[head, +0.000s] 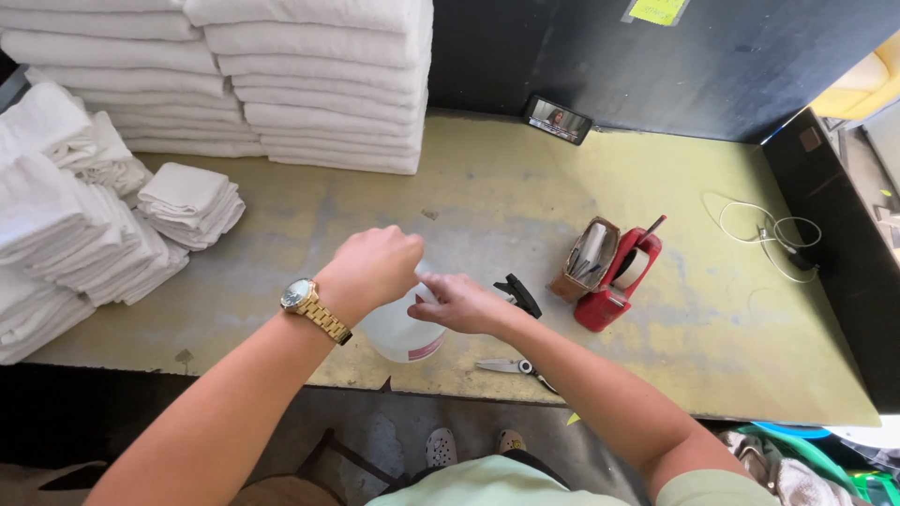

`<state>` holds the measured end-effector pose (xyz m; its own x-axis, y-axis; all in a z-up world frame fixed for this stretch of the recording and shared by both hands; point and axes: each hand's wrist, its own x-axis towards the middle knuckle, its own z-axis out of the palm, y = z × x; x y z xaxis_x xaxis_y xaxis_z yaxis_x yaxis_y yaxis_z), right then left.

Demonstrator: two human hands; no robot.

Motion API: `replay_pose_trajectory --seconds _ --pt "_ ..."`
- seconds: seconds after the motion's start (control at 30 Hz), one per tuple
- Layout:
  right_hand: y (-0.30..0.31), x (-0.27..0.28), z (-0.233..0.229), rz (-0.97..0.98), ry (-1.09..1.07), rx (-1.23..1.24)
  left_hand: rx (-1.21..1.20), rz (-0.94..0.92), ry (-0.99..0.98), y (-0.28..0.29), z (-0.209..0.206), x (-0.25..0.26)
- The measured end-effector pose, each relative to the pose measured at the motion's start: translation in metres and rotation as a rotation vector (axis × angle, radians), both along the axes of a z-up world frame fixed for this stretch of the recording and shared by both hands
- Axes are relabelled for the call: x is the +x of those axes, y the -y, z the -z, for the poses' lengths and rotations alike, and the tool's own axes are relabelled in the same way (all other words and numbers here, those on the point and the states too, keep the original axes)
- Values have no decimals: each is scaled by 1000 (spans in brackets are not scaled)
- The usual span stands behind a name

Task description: The person unpacks a black shipping bag using scissors, removes bubble wrap, and extracts a large plastic jug. They then open the jug and pour its contents into a smaller spray bottle, reattach the spray nozzle, and place the filled bottle on the table.

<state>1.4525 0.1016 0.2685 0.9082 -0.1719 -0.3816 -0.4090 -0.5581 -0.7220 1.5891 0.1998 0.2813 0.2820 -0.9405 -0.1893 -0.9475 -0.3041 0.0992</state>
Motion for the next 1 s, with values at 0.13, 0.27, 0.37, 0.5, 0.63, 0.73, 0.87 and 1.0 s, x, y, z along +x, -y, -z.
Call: replay_pose_trajectory --seconds 0.13,0.27,0.37,0.5,0.63,0.73,0.87,1.0 --pt "15 7 -13 -115 -36 -28 -60 -259 -155 -14 -71 -15" --pt "50 21 -7 -102 176 -117 -468 -608 -666 -58 -74 1" --pt "54 39 -12 -73 286 -234 -759 -785 -1137 -93 -19 4" --pt "45 65 0 -182 298 -355 -851 -1000 -1812 -125 128 -6" --pt "10 69 -37 -206 135 -450 -867 -1091 -2060 -127 174 -61" --pt "1 66 -45 -172 39 -448 -807 -952 -2298 -117 205 -82" --pt "-6 56 -43 -168 41 -482 -695 -883 -2253 -104 183 -87" --pt "-9 46 -31 -148 141 -415 -713 -738 -2303 -97 170 -86"
